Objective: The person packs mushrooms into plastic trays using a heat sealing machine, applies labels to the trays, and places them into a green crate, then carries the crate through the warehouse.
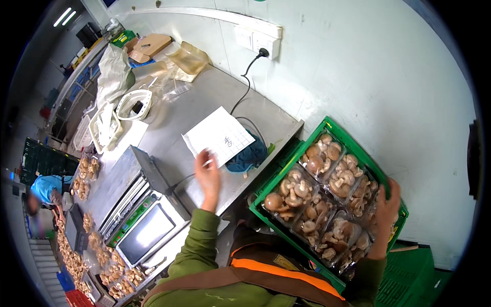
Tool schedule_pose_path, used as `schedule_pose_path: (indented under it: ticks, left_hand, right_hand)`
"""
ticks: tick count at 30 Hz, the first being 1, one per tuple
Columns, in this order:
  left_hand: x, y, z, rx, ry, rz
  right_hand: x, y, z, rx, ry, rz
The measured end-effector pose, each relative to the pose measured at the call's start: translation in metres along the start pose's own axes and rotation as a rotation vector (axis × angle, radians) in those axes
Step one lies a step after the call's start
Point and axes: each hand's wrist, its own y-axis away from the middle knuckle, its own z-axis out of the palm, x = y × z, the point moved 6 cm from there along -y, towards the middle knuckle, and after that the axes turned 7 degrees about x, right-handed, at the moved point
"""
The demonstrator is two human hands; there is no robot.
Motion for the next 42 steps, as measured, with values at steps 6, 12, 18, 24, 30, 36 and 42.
schedule_pose_path:
  ticks: [6, 12, 18, 24, 30, 36, 42]
  left_hand:
    - [-0.141, -0.05, -0.087, -0.218, -0.786, -0.198]
    - [-0.212, -0.079, -0.048, -0.5, -0.69, -0.549]
    - [-0.247, -0.079, -0.016, -0.551, -0.095, -0.853]
    - [-0.152, -0.121, 0.001, -0.606, -0.144, -0.402]
    - [0.041, -0.16, -0.051, -0.705, -0.138, 0.173]
    - [0.06, -0.166, -0.133, -0.491, 0.043, -0.131]
    - [-0.044, -0.146, -0.137, -0.35, 0.111, -0.366]
  right_hand:
    - [-0.268, -0.02, 0.214, -0.725, -0.398, -0.623]
    - [-0.278, 0.06, 0.43, -1.37, 0.539, -0.655]
    - [-0.246, 0.072, 0.472, -1.469, 0.61, -0.59]
    - [-0.446, 0.023, 0.332, -0.788, -0.341, -0.905]
    - [-0.536, 0.01, 0.271, -0.633, -0.456, -1.395]
    - [-0.521, 0.002, 0.263, -1.009, -0.688, -0.976]
    - [-0.474, 0.082, 0.334, -1.04, -0.738, -0.943]
